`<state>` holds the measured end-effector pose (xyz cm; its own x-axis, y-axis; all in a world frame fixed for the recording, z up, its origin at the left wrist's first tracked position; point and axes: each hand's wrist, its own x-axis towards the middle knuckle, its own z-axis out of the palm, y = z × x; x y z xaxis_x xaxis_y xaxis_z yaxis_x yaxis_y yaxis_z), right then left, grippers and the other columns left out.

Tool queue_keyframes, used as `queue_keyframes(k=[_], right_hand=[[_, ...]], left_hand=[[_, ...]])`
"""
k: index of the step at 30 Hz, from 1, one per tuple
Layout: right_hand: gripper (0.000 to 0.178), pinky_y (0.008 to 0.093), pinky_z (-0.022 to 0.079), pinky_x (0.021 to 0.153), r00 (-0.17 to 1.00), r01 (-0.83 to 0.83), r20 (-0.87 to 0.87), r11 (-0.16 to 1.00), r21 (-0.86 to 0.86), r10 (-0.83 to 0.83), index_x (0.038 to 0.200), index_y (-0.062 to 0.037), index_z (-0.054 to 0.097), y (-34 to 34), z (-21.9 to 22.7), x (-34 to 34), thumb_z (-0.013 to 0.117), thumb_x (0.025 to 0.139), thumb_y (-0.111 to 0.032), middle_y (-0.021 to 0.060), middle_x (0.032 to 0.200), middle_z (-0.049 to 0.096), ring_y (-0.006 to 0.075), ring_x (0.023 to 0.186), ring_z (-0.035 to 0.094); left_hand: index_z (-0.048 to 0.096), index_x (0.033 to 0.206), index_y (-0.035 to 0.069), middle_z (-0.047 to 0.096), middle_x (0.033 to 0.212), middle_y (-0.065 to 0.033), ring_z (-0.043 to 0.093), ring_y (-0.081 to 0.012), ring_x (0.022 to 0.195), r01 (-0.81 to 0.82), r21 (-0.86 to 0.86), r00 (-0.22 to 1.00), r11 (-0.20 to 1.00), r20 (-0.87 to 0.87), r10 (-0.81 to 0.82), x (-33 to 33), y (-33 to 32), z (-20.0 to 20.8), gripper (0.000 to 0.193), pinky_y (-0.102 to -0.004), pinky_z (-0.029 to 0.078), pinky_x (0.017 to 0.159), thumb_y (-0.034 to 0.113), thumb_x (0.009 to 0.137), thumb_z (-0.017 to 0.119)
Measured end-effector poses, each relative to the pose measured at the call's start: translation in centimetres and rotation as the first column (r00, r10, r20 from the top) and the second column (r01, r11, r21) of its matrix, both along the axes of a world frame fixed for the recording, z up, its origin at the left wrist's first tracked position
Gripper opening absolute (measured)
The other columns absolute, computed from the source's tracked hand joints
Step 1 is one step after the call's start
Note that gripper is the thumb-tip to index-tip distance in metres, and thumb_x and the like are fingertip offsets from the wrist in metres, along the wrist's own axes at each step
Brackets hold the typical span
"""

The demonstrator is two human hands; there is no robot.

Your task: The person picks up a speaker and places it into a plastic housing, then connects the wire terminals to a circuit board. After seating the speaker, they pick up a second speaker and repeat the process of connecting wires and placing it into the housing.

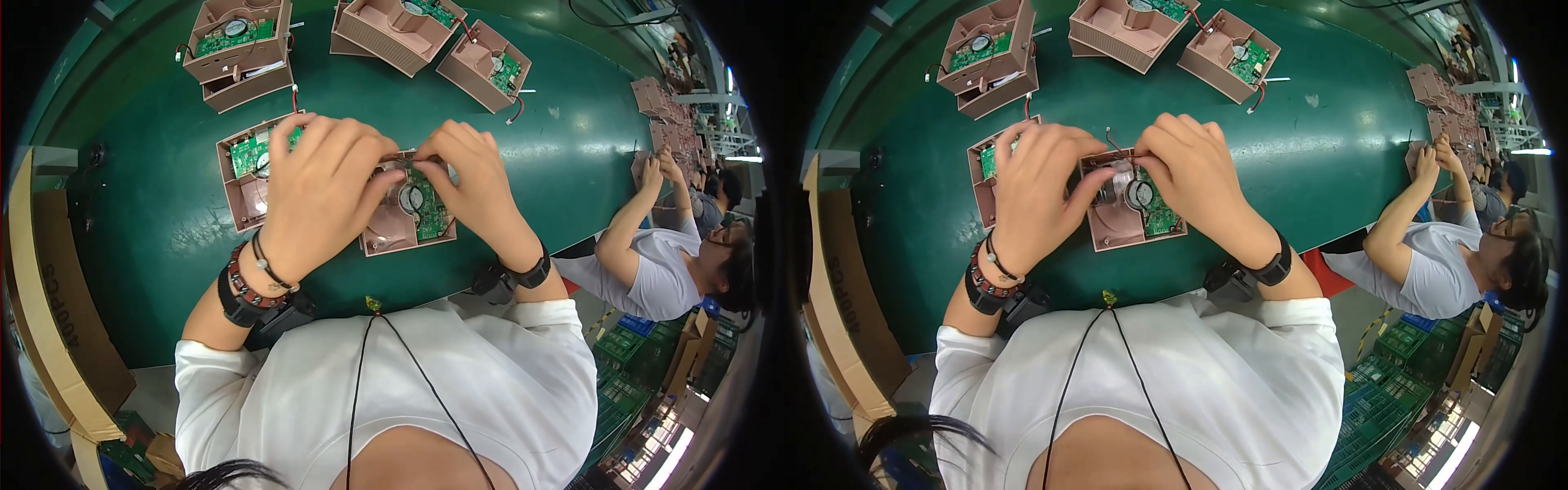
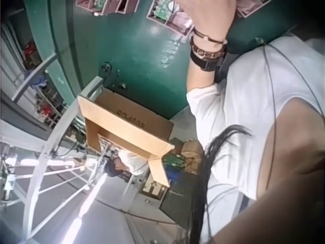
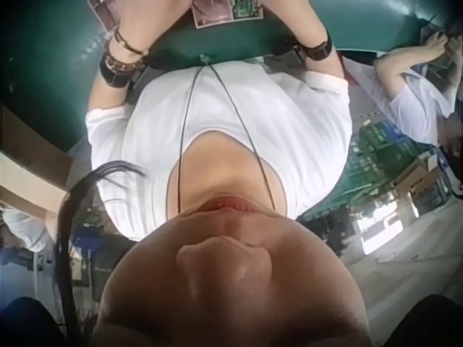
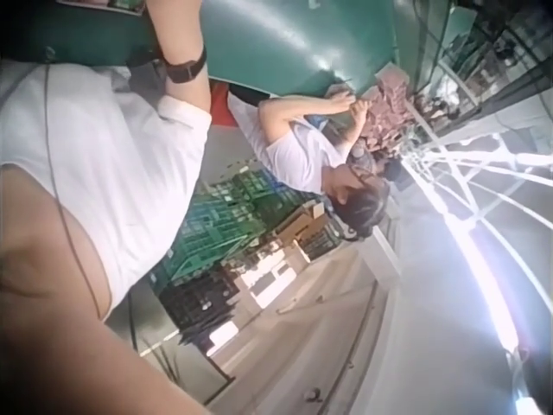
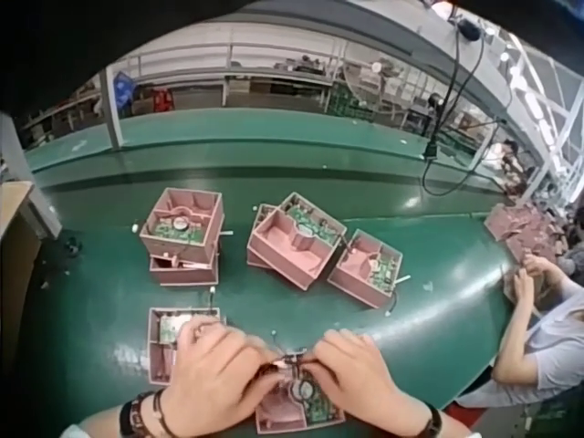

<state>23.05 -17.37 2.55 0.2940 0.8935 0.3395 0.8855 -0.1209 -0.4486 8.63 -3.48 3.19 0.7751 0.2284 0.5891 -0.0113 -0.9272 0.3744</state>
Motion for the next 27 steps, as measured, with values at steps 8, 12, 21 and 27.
queue_keyframes(k=[8,12,21,27], right_hand=[[0.009,0.029,0.031,0.076,0.993,-0.054,-0.108,0.998,-0.011,0.053,0.082,-0.0085,0.063,-0.8,-0.8,0.6,0.071,0.077,-0.006,-0.0023,0.079,0.059,0.0143,0.071,0.051],[0.01,0.03,0.034,0.077,0.995,-0.04,-0.096,0.999,-0.03,0.037,0.081,-0.0076,0.064,-0.6,-1.3,0.8,0.072,0.076,-0.005,0.0002,0.083,0.057,0.0164,0.076,0.051],[0.012,0.0328,0.04,0.082,0.893,0.093,-0.446,0.994,0.061,-0.056,0.081,-0.0059,0.067,-1.1,-3.8,0.8,0.074,0.073,-0.002,0.0051,0.1,0.052,0.0224,0.094,0.047],[0.012,0.0335,0.039,0.083,0.945,0.063,-0.322,0.998,0.016,-0.054,0.081,-0.0067,0.067,-0.9,-3.8,0.8,0.075,0.073,-0.003,0.0041,0.101,0.052,0.0217,0.094,0.046]], left_hand=[[0.062,0.084,0.013,0.062,0.086,0.0024,0.057,-0.0188,0.084,-0.06,0.049,0.998,0.997,-0.018,0.061,-3.5,2.1,0.3,0.015,-0.0408,0.033,0.094,0.012,0.074,0.074],[0.063,0.083,0.013,0.063,0.085,0.0024,0.057,-0.0189,0.083,-0.103,0.037,0.995,0.994,-0.012,0.103,-5.2,2.5,-0.3,0.015,-0.0404,0.033,0.095,0.008,0.074,0.073],[0.063,0.083,0.011,0.063,0.083,0.0003,0.057,-0.0196,0.082,-0.236,-0.009,0.972,0.972,-0.028,0.235,-6.7,3.0,-1.1,0.012,-0.0401,0.033,0.094,0.007,0.076,0.072],[0.063,0.083,0.011,0.063,0.082,0.0,0.056,-0.0199,0.082,-0.213,-0.032,0.976,0.976,-0.038,0.212,-6.6,2.8,-1.4,0.012,-0.04,0.033,0.095,0.007,0.076,0.072]])
